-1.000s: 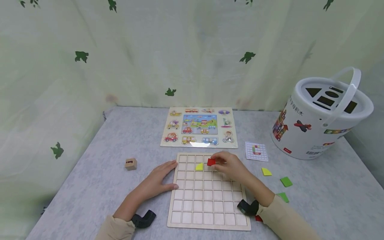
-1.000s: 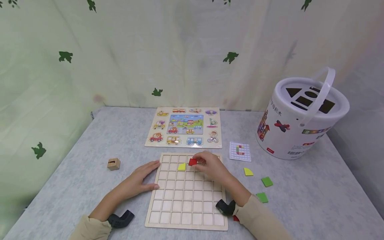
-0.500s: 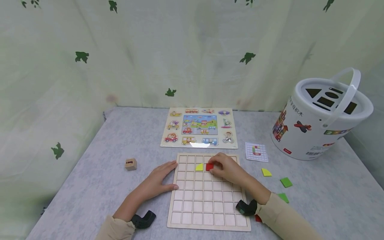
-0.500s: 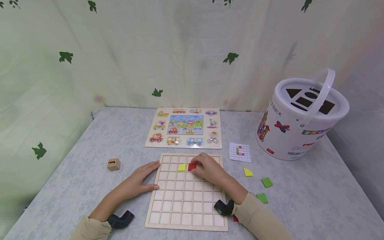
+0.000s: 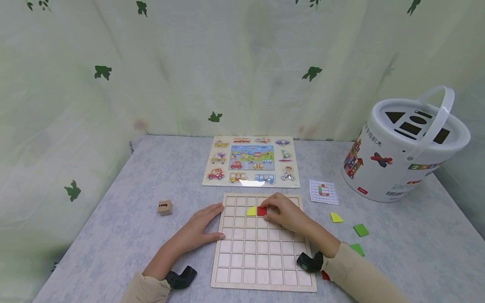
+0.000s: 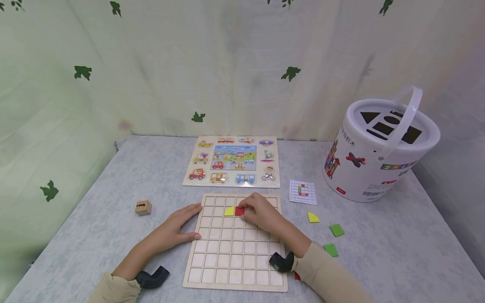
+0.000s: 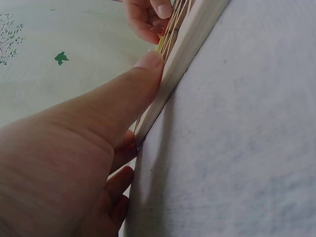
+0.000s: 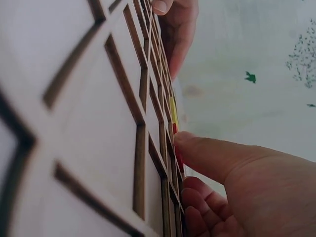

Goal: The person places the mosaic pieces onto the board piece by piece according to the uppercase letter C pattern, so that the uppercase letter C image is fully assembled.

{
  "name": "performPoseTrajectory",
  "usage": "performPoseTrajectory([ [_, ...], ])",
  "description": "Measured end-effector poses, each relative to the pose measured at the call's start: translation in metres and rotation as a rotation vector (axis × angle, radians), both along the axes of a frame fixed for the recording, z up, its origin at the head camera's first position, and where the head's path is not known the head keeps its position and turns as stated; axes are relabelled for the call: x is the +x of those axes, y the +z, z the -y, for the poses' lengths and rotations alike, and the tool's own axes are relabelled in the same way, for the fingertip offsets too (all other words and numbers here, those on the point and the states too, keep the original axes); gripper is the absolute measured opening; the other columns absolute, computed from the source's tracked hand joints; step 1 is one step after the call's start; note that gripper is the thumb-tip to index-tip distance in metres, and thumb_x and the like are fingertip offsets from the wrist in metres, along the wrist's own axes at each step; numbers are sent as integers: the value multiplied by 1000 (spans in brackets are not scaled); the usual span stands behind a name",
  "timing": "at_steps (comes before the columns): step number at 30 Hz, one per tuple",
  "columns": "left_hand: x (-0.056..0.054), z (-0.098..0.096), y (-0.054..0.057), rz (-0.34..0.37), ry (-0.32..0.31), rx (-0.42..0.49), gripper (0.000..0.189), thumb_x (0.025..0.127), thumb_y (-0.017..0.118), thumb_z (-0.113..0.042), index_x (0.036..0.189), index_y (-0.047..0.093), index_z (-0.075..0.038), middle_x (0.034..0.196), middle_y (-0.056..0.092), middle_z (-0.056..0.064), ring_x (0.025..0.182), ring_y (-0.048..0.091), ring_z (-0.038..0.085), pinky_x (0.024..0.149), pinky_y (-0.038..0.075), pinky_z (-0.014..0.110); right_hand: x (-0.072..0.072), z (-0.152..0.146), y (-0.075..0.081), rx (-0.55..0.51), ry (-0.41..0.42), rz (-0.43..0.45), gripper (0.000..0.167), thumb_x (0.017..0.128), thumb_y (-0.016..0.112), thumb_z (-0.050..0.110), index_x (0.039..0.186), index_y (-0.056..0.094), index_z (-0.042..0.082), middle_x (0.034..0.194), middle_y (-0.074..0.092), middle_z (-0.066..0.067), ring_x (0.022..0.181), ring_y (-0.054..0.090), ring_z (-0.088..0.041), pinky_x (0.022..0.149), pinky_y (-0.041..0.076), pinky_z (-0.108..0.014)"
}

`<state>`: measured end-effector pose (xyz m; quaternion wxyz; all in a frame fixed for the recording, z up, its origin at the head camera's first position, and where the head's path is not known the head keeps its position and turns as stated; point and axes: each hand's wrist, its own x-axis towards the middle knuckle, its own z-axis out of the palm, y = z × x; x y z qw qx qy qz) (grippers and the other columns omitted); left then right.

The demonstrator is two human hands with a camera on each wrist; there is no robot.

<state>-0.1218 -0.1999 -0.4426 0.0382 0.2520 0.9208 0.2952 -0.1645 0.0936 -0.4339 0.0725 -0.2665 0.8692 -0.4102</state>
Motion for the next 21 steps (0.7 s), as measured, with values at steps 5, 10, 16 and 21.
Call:
performPoseTrajectory([
  [5,-1,1,0,44,2,-10,81,76,65,-50,138,35,-8,142,31,9,129,26,29,101,23,50,5,-4,9,-63,-18,58,40,82,67,21,118,57,9,107,56,-1,94,50,-16,80,44,-32],
  [10,-1,2,-1,47,-6,-31,81,77,63,-50,139,34,-7,142,31,9,130,25,29,101,23,50,14,-17,32,-141,-38,62,47,82,67,19,124,52,8,120,54,-8,106,50,-28,87,42,-44],
  [16,-1,1,1,49,-10,-27,80,78,63,-50,139,34,-7,142,30,9,130,25,29,101,23,50,29,-50,52,-108,-110,-26,53,80,69,25,127,50,12,126,50,-5,111,46,-31,88,40,-52],
  [21,-1,2,2,59,-8,-38,81,77,63,-51,139,33,-8,143,29,8,130,24,27,102,22,49,41,-86,48,-31,-197,-38,56,79,70,21,129,48,10,127,49,-7,113,45,-31,89,38,-53],
])
